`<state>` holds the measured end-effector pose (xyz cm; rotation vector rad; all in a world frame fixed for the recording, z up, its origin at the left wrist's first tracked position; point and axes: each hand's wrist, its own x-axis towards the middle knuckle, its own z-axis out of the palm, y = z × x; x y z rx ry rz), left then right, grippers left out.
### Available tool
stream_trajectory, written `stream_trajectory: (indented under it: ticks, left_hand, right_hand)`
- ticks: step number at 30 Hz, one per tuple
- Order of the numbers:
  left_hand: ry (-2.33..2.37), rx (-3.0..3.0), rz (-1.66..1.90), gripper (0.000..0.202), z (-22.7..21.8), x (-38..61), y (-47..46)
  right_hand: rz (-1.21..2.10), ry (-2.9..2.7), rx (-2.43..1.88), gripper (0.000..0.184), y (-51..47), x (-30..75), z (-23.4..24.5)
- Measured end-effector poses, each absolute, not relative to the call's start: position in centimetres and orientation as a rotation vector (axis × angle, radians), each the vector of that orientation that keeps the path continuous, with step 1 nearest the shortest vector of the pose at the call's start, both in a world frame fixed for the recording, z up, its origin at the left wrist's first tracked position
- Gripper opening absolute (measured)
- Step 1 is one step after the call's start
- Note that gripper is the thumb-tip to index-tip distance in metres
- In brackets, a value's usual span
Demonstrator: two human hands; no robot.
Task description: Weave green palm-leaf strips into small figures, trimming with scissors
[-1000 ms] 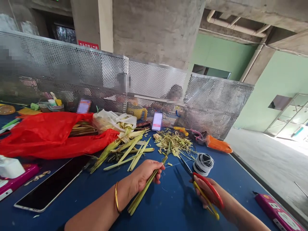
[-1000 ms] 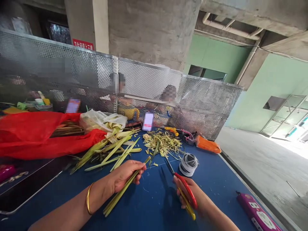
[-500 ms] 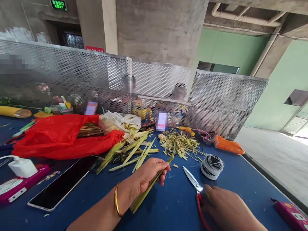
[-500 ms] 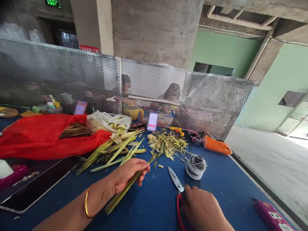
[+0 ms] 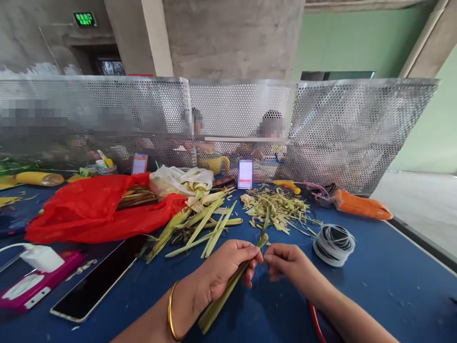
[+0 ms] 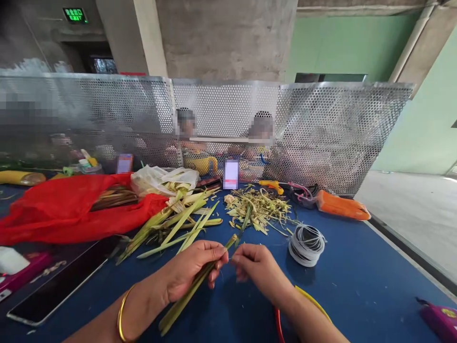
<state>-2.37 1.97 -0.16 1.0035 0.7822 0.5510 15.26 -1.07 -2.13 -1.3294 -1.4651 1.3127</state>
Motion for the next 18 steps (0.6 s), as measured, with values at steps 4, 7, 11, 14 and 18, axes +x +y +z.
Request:
stream_trajectory:
  ticks: [4,7,11,14,18]
  left_hand:
    - [0.814,0.930,0.596,0.026,-0.3,-2.0,1.9]
    - [0.857,0.841,0.638,0.017,-0.3,-1.9,1.9]
    - [0.899,0.820,0.704,0.013,-0.6,-1.9,2.1]
    - [0.905,0.862,0.715,0.017,-1.0,-2.0,2.2]
    - [0.861,0.983,0.652,0.022,-1.1,-2.0,2.0]
  right_hand:
    - [1.082,-1.548,-1.361,0.032,-1.0,16.8,-1.3]
    - [0.967,-1.591,-1.411,0.029,-1.0,17.3,-1.0]
    - [0.864,-1.660,-1.428,0.026,-1.2,17.2,-1.1]
    - [0.785,-1.714,-1.427,0.025,-1.4,17.2,-1.1]
    - [0.721,-1.729,-1.449,0.025,-1.4,17.2,-0.8]
